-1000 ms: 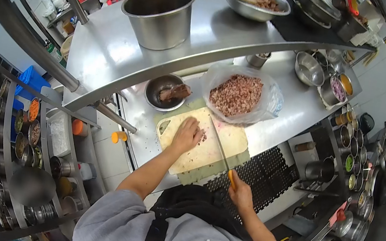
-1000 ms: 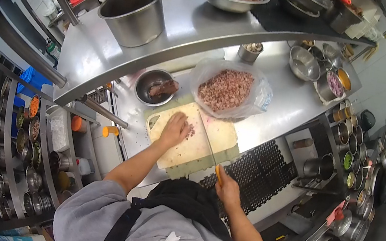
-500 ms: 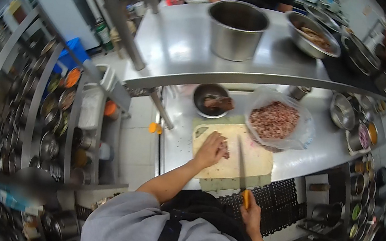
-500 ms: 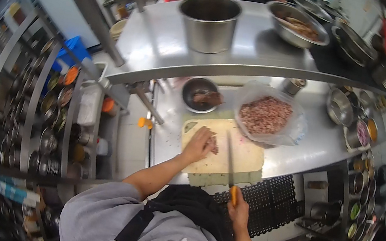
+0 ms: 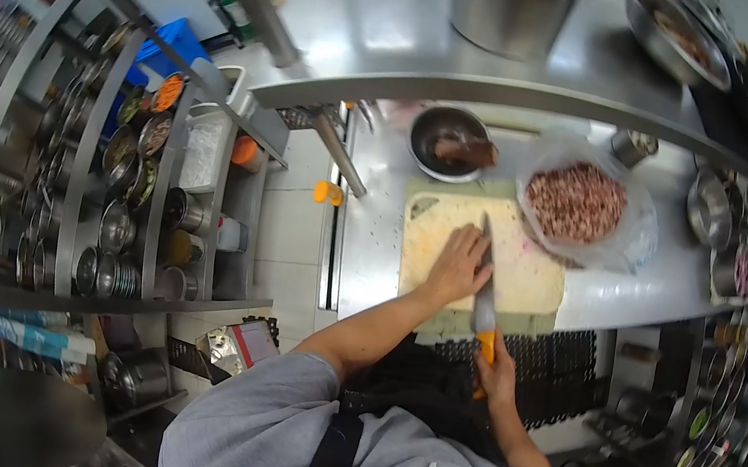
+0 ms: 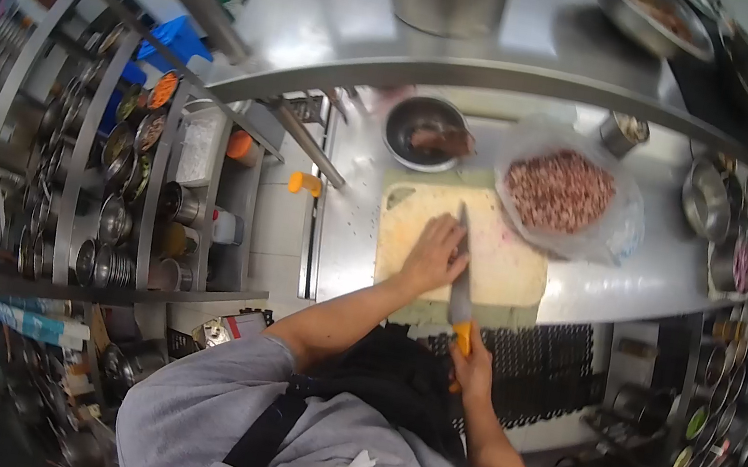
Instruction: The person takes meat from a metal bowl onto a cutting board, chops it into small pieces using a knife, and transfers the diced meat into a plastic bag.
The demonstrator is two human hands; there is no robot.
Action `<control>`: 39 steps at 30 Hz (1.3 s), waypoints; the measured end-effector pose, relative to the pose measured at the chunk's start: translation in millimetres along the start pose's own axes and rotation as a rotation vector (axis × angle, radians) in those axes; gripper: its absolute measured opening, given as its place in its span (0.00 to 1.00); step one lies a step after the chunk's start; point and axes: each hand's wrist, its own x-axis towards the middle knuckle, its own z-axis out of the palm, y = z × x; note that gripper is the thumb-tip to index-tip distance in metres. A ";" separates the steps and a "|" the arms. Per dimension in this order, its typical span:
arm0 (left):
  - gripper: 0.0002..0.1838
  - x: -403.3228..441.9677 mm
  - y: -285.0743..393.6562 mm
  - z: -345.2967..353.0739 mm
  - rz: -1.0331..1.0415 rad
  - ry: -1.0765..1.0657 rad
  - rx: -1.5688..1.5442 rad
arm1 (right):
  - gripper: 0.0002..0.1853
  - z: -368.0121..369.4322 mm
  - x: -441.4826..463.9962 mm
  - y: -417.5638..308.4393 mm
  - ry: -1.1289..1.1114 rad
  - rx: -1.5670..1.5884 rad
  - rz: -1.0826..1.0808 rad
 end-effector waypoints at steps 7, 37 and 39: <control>0.12 -10.9 -29.0 38.4 -0.265 0.240 -0.114 | 0.39 23.3 0.3 -38.9 -0.171 -0.040 -0.059; 0.15 36.8 -63.7 -11.4 0.176 -0.513 0.003 | 0.32 -5.8 -54.8 40.5 0.248 0.127 -0.036; 0.16 17.0 -55.7 -11.4 0.115 -0.533 -0.002 | 0.32 -11.3 -38.8 21.9 0.200 0.150 0.020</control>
